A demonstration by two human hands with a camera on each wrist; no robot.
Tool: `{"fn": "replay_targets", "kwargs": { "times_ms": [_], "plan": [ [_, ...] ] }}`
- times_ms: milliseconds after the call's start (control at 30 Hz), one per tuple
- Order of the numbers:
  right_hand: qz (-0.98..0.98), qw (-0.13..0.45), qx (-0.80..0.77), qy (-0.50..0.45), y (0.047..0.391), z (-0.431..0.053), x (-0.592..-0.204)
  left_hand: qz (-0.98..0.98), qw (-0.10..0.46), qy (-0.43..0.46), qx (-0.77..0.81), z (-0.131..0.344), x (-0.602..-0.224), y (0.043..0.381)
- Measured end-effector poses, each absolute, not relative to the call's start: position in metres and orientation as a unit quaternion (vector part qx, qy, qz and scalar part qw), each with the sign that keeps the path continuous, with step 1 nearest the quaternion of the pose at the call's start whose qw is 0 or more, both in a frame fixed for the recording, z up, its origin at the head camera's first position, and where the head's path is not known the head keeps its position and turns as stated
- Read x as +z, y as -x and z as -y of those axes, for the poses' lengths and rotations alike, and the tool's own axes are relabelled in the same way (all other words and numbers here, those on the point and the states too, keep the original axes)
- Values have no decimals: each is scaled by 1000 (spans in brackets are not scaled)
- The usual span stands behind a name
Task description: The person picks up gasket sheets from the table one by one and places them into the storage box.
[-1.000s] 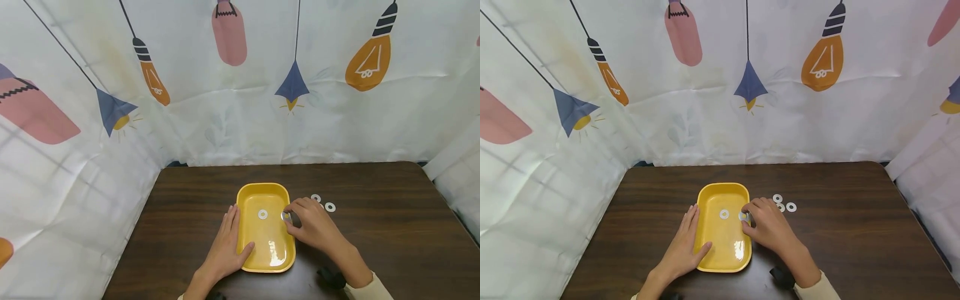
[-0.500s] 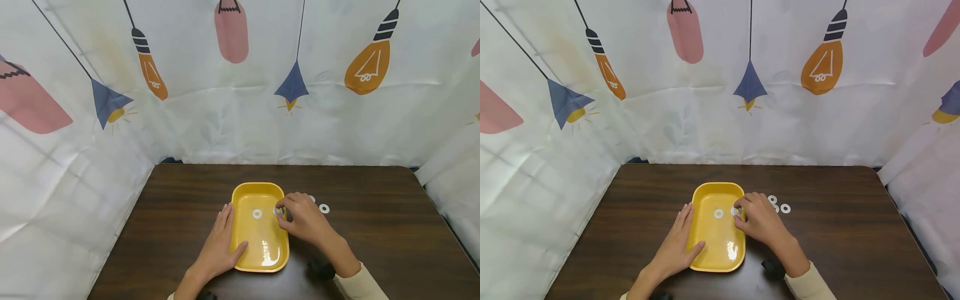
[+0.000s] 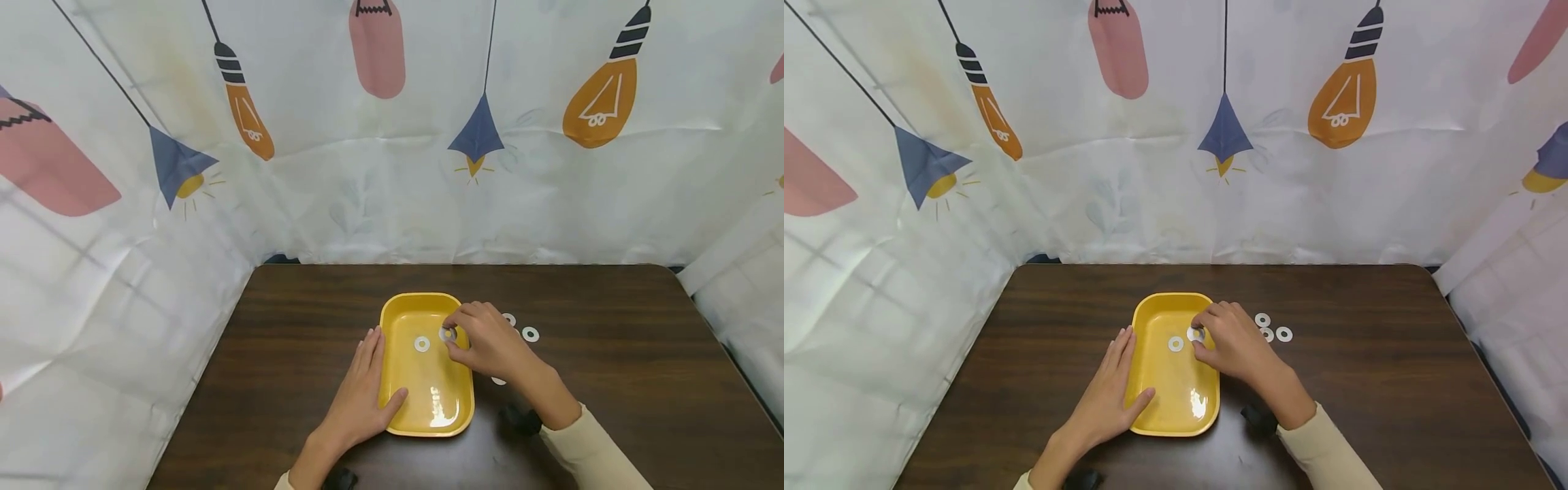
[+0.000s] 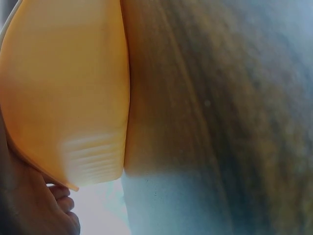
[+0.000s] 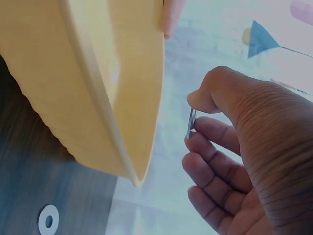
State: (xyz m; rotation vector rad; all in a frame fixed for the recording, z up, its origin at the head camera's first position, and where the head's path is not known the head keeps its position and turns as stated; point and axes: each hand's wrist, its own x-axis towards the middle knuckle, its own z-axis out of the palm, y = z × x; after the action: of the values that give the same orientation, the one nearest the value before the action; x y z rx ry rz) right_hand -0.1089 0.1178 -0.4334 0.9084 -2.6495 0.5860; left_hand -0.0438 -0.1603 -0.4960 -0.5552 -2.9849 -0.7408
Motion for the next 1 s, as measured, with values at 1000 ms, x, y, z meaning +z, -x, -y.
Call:
{"fn": "replay_targets", "kwargs": {
  "times_ms": [1000],
  "plan": [
    [916,112,192,-335,123,-113,-429,954,9,182,-239,160,-497,46]
  ]
}}
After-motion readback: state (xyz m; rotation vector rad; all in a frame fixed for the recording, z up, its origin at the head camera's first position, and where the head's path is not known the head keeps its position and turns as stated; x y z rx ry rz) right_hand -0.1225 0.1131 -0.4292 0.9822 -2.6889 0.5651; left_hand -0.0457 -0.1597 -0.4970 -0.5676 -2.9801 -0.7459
